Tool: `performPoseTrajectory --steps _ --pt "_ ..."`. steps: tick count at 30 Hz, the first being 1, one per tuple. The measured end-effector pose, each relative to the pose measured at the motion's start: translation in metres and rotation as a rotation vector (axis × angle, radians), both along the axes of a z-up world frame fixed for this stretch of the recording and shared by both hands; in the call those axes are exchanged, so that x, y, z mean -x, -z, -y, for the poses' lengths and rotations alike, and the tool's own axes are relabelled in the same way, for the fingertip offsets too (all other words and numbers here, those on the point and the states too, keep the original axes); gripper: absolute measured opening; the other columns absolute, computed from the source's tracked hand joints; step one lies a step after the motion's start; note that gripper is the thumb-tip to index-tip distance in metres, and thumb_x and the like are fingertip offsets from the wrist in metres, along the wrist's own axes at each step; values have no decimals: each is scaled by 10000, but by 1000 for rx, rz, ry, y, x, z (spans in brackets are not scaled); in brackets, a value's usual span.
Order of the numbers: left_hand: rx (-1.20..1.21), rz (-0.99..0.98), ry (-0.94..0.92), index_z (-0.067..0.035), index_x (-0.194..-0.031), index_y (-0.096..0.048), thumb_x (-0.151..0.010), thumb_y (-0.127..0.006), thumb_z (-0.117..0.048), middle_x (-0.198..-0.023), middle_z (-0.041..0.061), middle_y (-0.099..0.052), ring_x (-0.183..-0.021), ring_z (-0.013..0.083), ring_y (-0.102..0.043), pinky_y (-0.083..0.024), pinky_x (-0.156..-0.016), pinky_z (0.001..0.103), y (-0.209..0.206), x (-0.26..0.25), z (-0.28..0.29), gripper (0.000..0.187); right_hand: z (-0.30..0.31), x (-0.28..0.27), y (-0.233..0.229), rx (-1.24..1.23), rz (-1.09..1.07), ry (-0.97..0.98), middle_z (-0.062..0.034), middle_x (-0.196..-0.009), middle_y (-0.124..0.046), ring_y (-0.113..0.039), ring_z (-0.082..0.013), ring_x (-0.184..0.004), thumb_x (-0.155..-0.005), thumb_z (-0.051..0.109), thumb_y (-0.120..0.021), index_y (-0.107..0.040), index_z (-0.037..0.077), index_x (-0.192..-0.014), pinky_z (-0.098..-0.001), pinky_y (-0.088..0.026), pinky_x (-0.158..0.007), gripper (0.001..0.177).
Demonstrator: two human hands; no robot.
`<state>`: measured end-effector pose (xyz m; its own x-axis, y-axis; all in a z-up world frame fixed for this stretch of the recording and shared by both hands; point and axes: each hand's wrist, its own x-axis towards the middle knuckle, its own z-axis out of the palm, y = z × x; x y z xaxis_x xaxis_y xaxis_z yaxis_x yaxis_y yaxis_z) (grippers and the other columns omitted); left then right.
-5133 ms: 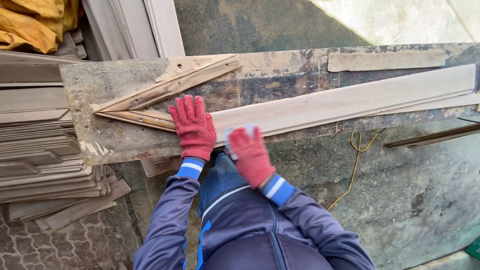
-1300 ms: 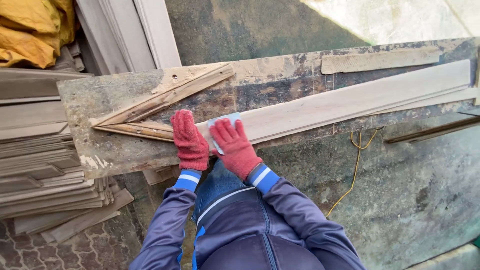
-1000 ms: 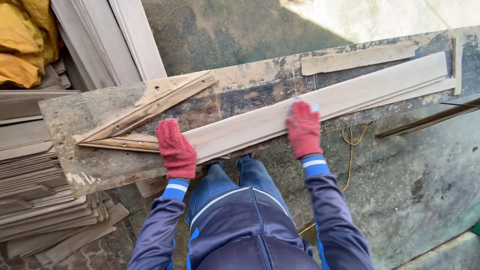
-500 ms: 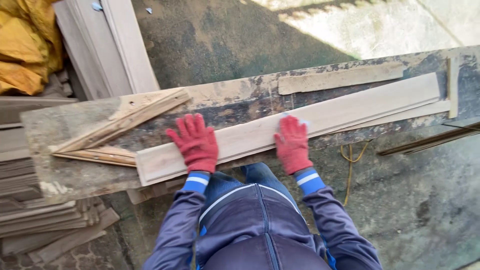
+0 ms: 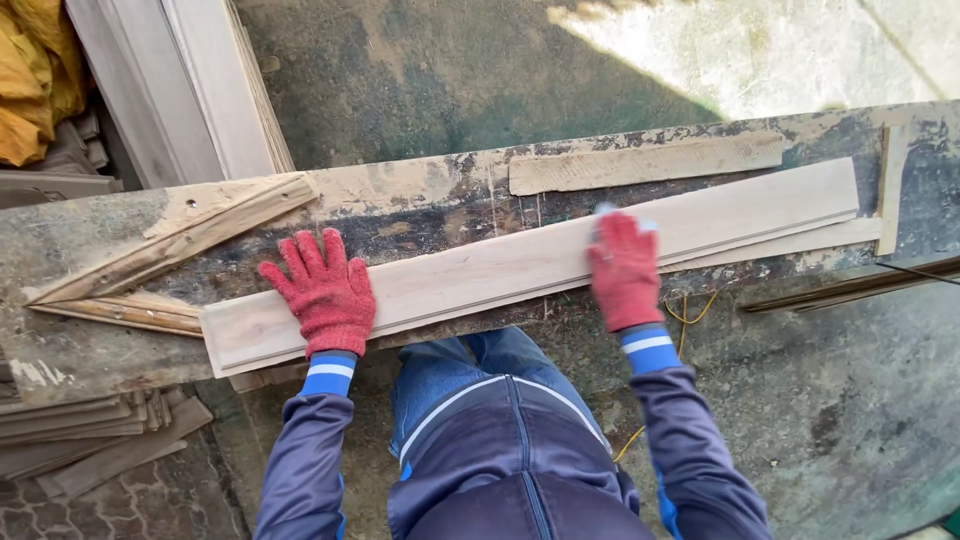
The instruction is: The recorder picks up a wooden board from a stack, places it on a workbench, and sands its surface by hand using sandpaper.
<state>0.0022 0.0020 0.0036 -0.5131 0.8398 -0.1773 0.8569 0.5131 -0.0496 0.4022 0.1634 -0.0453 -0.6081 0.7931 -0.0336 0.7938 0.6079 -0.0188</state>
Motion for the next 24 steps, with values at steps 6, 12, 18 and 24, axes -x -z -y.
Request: performPoseTrajectory --steps 6,12,18,24 --pt "-49 15 -15 -91 -1564 -525 -1077 -420 -460 -1622 274 -441 -1554 461 -283 -40 -1247 687 5 -1 1 620 24 70 33 -30 -72 68 -186 -1556 -496 -435 -348 -1460 -1051 425 -443 -466 119 -1557 -579 -295 -1178 592" --pt "-44 19 -3 -91 -1566 -518 -1062 -423 -472 -1622 276 -432 -1553 454 -283 -34 -1257 674 11 1 6 639 65 145 -12 138 -260 -279 -95 -1571 -502 -379 -285 -1509 -1000 552 -426 -483 201 -1538 -569 -190 -1272 645" --pt "-48 3 -33 -101 -1579 -518 -1072 -410 -493 -1628 267 -444 -1561 445 -289 -29 -1261 668 10 1 4 650 -30 -19 7 -8 95 9 -153 -1481 -564 -521 -325 -1373 -1072 444 -378 -521 153 -1514 -544 -396 -1093 548" --pt "-26 -12 -41 -125 -1595 -499 -1089 -362 -498 -1657 243 -413 -1579 429 -254 -22 -1267 661 13 1 2 644 6 59 -4 -215 231 77 -80 -1188 -599 -640 -271 -1067 -921 367 -609 -691 144 -1218 -437 -491 -815 381"
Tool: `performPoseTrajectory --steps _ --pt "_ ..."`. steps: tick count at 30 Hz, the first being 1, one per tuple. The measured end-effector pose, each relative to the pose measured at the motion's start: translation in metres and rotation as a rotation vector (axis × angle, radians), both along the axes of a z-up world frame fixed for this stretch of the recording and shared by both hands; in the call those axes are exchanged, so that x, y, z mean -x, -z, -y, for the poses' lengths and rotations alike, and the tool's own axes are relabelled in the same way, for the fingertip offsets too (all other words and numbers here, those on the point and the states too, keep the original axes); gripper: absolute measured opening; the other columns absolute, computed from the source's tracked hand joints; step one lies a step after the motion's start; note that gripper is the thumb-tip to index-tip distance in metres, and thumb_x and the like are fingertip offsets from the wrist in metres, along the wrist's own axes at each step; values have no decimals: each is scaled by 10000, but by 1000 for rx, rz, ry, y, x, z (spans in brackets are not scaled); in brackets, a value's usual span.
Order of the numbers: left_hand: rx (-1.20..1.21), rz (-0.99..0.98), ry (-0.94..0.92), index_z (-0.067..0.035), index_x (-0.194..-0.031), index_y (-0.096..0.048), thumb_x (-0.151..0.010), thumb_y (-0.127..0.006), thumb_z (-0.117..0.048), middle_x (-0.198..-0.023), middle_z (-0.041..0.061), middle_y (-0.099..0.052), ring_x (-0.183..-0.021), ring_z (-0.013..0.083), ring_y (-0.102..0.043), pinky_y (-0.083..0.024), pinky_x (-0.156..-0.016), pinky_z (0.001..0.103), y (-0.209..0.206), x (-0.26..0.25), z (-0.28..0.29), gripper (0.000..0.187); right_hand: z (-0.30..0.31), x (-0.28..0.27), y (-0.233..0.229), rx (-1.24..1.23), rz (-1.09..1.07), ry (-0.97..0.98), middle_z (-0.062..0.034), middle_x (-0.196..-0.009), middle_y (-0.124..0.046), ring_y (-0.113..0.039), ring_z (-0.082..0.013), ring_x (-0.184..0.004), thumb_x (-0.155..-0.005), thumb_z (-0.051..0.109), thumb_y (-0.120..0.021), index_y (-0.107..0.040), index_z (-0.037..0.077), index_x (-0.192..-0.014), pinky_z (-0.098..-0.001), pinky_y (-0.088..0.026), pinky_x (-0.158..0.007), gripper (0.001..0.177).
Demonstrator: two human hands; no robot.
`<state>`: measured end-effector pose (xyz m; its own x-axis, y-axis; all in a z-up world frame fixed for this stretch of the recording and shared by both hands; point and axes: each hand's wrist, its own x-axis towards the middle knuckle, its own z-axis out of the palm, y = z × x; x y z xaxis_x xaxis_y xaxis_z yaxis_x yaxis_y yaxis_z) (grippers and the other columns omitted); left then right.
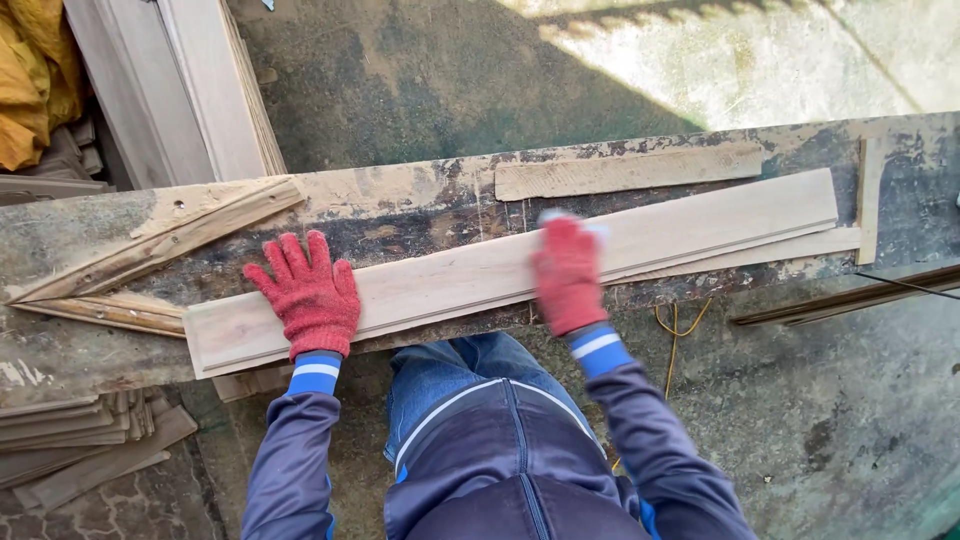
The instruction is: The recorder picks up a wooden board from a stack, places it on a workbench, and sands its surface by hand using sandpaper.
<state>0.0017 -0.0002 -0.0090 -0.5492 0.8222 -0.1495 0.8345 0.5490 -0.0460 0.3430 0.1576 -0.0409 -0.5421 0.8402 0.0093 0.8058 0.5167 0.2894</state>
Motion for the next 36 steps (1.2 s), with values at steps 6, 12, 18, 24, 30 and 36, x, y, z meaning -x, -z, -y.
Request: performPoseTrajectory --steps 6,12,18,24,30,36 --pt "-12 19 24 -102 -1582 -506 -1076 -397 -488 -1630 274 -427 -1560 447 -283 -46 -1256 665 0 1 5 646 40 67 25 399 -404 -258 -75 -1525 -558 -424 -269 -1481 -982 547 -484 -540 209 -1496 -535 -217 -1263 618" --pt "-24 2 1 -99 -1581 -524 -1067 -415 -490 -1641 267 -432 -1569 446 -275 -39 -1261 662 -1 1 2 655 -55 -109 54 14 -200 -63 -144 -1605 -496 -417 -326 -1497 -1095 308 -473 -519 131 -1565 -578 -263 -1179 504" --pt "-33 -2 -11 -106 -1573 -530 -1064 -418 -485 -1637 258 -438 -1566 440 -280 -54 -1258 664 -1 -2 1 644 0 -12 27 86 81 8 -171 -1534 -512 -435 -334 -1460 -1026 368 -435 -579 182 -1452 -499 -366 -1114 487" --pt "1 -2 15 -129 -1582 -518 -1081 -384 -518 -1636 246 -438 -1576 424 -269 -19 -1271 656 0 0 5 649 49 51 9 324 -471 -362 -46 -1583 -494 -373 -252 -1513 -979 509 -511 -520 256 -1512 -552 -208 -1268 590" --pt "-15 41 -17 -102 -1587 -509 -1070 -403 -490 -1647 264 -418 -1576 443 -251 -20 -1268 665 -7 -2 2 655 -20 -105 26 211 -165 73 -119 -1628 -455 -383 -309 -1513 -1118 455 -330 -455 186 -1602 -534 -224 -1250 567" --pt "-17 -1 5 -104 -1583 -522 -1091 -392 -483 -1639 261 -437 -1572 439 -272 -23 -1270 660 -6 -3 0 635 32 -20 60 207 -102 -26 -103 -1701 -280 -227 -280 -1571 -1126 379 -343 -337 130 -1642 -530 -125 -1285 573"
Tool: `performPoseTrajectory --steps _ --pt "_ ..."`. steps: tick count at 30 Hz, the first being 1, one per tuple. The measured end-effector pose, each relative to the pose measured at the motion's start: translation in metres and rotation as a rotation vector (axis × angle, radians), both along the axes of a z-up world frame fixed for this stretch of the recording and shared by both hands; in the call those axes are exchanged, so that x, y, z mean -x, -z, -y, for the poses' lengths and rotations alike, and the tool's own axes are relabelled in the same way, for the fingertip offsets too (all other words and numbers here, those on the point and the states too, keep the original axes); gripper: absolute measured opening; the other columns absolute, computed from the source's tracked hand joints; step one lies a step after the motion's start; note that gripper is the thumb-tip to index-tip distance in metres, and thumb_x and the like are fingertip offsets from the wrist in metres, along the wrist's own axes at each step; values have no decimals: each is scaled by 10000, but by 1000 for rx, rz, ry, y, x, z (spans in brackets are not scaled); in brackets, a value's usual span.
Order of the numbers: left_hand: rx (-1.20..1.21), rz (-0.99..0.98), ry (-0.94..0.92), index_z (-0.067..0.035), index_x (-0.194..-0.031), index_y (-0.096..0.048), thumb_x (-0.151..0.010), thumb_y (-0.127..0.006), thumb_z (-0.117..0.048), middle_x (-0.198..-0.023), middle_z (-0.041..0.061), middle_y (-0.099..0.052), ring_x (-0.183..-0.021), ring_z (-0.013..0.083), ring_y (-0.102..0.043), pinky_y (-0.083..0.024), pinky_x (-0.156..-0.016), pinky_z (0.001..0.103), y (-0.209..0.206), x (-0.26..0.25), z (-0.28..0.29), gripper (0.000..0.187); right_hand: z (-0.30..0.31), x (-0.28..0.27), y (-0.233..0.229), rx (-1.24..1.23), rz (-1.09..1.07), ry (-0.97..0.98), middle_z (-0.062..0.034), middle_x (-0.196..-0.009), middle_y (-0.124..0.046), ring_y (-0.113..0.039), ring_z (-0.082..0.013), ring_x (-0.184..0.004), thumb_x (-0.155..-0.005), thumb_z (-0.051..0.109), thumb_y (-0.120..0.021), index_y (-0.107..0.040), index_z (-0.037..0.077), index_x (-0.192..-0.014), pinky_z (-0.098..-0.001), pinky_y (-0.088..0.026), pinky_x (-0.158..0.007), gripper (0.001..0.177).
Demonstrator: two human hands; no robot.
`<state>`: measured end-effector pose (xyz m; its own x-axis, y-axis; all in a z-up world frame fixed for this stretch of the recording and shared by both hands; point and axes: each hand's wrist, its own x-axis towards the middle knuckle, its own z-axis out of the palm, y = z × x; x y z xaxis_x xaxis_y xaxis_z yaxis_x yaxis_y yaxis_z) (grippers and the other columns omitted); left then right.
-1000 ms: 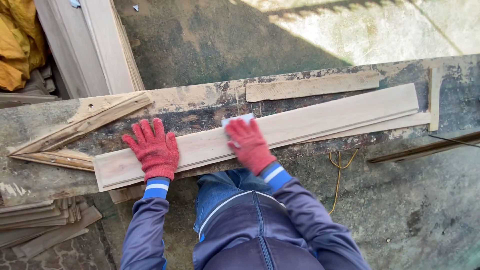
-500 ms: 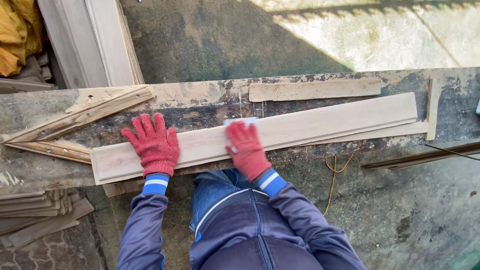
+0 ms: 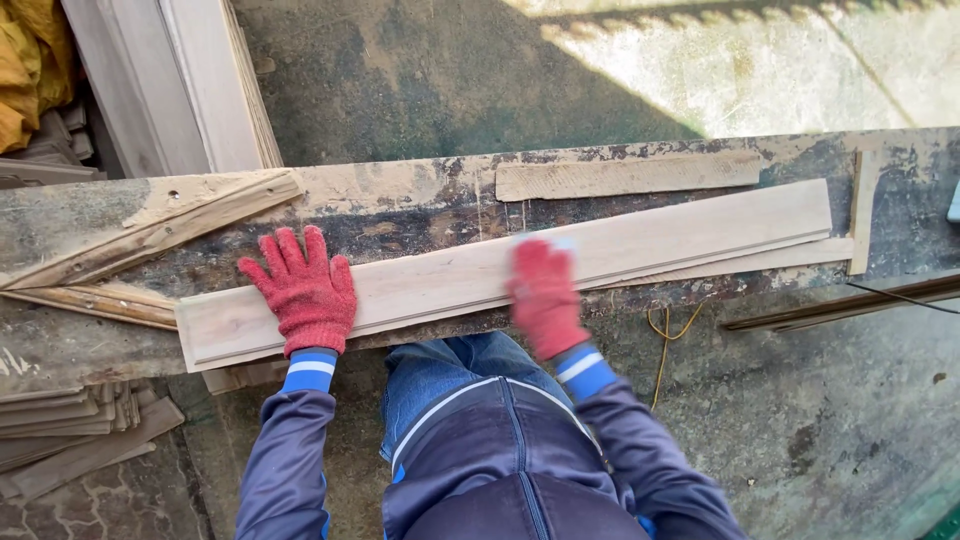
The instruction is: The recorder picks up a wooden board from a stack, places it on a workbench, and sands its surface by hand using sandpaper.
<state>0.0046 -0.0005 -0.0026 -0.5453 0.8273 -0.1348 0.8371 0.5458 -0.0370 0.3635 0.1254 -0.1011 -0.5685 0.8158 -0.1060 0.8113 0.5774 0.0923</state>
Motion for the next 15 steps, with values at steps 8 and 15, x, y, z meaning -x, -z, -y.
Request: performPoseTrajectory --steps 8,15 --pt "4 22 8 -106 -1593 -506 -1084 -374 -500 -1653 259 -417 -1579 441 -253 -8 -1276 665 5 3 4 657 -20 -36 -60 4 -98 -127 -102 -1648 -405 -343 -280 -1529 -1116 395 -268 -410 187 -1606 -528 -194 -1269 551" --pt "-10 14 12 -107 -1574 -533 -1078 -405 -476 -1634 261 -442 -1566 448 -277 -35 -1262 671 2 1 1 631 -24 -50 -52 39 109 356 -89 -1320 -576 -642 -274 -1137 -1120 455 -317 -569 227 -1431 -417 -563 -1010 460"
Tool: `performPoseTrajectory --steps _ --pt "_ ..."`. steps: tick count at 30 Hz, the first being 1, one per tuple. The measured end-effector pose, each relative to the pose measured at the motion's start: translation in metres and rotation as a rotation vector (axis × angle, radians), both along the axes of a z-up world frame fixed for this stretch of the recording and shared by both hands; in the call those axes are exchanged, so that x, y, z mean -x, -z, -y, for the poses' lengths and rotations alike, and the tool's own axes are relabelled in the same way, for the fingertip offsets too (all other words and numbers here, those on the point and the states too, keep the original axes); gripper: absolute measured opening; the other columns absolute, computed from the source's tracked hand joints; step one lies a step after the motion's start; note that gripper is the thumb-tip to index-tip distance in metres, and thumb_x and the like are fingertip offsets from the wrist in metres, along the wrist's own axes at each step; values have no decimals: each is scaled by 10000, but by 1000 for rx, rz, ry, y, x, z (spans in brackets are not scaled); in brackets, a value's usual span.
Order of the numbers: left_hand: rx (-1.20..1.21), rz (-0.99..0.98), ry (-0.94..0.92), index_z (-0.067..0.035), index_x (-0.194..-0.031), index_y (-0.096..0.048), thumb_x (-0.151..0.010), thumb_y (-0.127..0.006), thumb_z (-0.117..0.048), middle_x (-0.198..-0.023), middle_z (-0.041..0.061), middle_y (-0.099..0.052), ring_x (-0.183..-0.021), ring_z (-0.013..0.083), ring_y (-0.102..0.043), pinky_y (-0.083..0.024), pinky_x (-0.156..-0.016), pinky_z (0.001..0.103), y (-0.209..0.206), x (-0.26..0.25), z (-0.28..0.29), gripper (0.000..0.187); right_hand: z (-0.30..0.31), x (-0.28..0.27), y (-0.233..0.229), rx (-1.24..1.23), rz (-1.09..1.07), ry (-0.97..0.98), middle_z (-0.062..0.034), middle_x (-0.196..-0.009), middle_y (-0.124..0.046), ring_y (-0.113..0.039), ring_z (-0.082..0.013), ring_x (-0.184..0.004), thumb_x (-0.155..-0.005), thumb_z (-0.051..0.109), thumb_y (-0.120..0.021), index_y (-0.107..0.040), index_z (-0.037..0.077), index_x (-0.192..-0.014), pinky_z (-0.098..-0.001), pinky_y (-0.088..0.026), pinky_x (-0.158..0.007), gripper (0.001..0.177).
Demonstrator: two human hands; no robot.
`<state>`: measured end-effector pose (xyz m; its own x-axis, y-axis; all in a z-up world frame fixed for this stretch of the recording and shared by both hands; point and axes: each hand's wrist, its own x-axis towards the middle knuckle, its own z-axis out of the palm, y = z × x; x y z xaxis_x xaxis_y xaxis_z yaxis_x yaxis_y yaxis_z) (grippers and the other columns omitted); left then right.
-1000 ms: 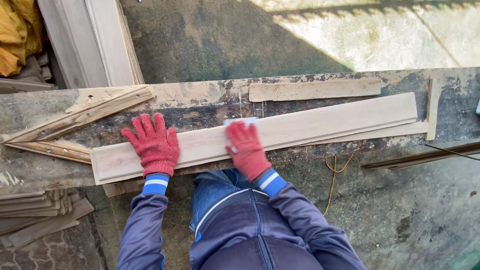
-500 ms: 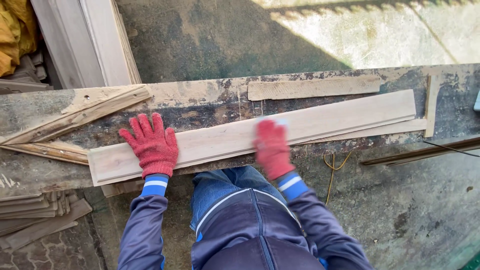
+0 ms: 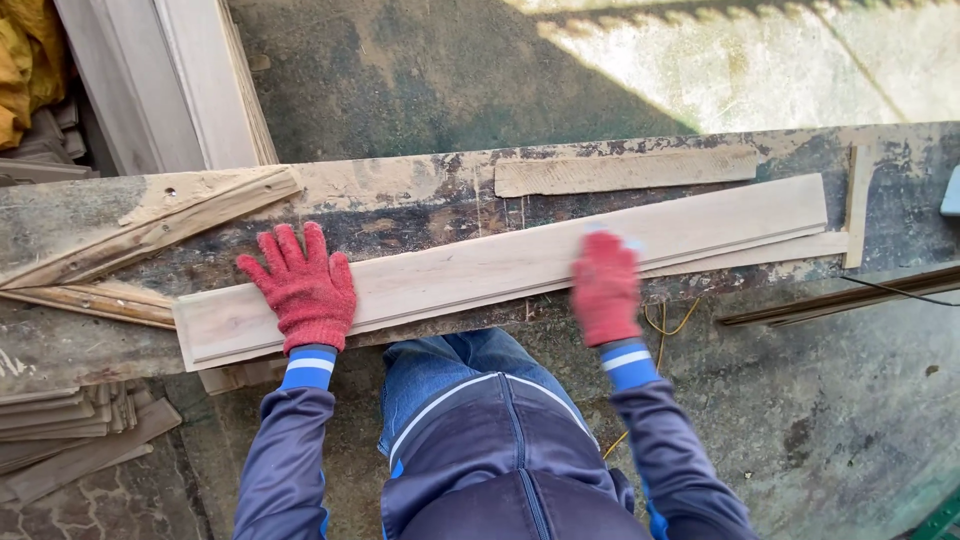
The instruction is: The recorder picks up a wooden board from a stack, places it on a workbench, and sands its surface by hand using sandpaper.
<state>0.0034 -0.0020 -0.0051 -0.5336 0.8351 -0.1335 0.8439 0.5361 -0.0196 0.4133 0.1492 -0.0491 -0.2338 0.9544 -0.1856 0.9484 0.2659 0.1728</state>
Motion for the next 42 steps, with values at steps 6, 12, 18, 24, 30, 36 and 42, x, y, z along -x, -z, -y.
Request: performPoseTrajectory --steps 6,12,18,24,30,36,42 --pt "0 11 13 -111 -1577 -523 -1073 -403 -475 -1637 265 -432 -1564 449 -278 -42 -1260 672 4 2 2 633 59 98 -38 140 -382 -600 -60 -1562 -499 -341 -259 -1520 -1050 554 -370 -504 236 -1516 -525 -169 -1286 580" --pt "-2 4 1 -86 -1580 -538 -1079 -421 -478 -1640 290 -430 -1569 461 -265 -45 -1256 671 3 1 3 646 1 -41 -18 43 -67 -253 -6 -1663 -389 -282 -218 -1554 -1140 439 -249 -439 233 -1593 -463 -144 -1287 533" --pt "18 4 -13 -92 -1589 -530 -1091 -389 -492 -1656 281 -413 -1577 452 -248 -19 -1269 658 3 -1 3 654 48 88 -94 128 102 -348 -29 -1126 -551 -571 -194 -1073 -1063 404 -369 -583 236 -1302 -366 -452 -965 362" --pt "45 26 -10 -102 -1604 -497 -1083 -365 -505 -1667 280 -387 -1582 451 -232 -25 -1270 663 0 0 1 672 43 11 -22 -44 -250 -410 86 -1616 -447 -308 -174 -1538 -1041 593 -436 -518 390 -1501 -501 -167 -1269 510" --pt "24 21 -15 -91 -1597 -515 -1095 -382 -478 -1664 283 -398 -1582 452 -233 -12 -1269 657 0 0 0 648 57 21 2 84 -145 -167 30 -1666 -360 -265 -221 -1552 -1109 502 -292 -412 294 -1597 -497 -97 -1286 544" --pt "1 30 -12 -84 -1598 -504 -1088 -396 -480 -1656 299 -389 -1575 462 -234 -27 -1262 668 5 0 3 655 56 45 -30 13 -352 -538 29 -1621 -439 -307 -204 -1543 -1038 498 -463 -503 329 -1513 -510 -169 -1279 506" --pt "-22 52 -33 -76 -1581 -524 -1051 -434 -477 -1640 312 -406 -1567 481 -243 -33 -1252 680 -3 -1 -2 671 2 -15 -26 84 -315 -42 -41 -1568 -526 -425 -289 -1479 -1083 504 -431 -544 284 -1525 -524 -253 -1240 506"
